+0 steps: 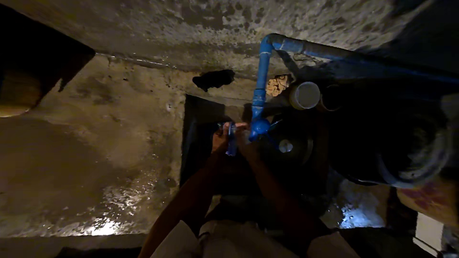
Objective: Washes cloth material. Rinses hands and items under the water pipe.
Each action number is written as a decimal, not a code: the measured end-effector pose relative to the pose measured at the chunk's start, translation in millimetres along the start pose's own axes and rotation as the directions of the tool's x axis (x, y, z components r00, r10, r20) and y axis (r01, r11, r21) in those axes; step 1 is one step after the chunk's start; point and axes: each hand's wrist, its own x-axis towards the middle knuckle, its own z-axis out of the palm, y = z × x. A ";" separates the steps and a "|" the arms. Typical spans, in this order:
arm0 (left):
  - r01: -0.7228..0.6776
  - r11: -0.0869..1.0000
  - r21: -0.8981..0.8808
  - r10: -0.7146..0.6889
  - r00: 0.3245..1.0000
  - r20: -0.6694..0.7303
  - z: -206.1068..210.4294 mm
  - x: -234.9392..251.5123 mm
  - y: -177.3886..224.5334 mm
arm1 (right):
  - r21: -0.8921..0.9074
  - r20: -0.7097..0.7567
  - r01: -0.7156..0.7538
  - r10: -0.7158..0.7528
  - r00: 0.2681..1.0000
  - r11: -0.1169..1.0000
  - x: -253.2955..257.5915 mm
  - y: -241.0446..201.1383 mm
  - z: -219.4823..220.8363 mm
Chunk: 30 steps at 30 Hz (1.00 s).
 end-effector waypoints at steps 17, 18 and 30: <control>-0.005 0.769 0.639 -0.255 0.915 0.313 -4.7 -12.6 43.1 | 0.001 0.309 -0.078 0.074 0.948 0.997 3.0 -27.2 -7.4; 0.037 0.821 0.569 -0.254 0.917 0.307 -3.8 -17.1 53.0 | -0.094 0.195 -0.060 0.077 0.978 0.994 1.3 -22.6 -10.8; 0.140 0.967 -0.214 -0.030 0.893 0.450 -20.3 -26.8 57.6 | -0.259 0.180 0.059 -0.012 0.984 0.964 32.8 26.3 -5.0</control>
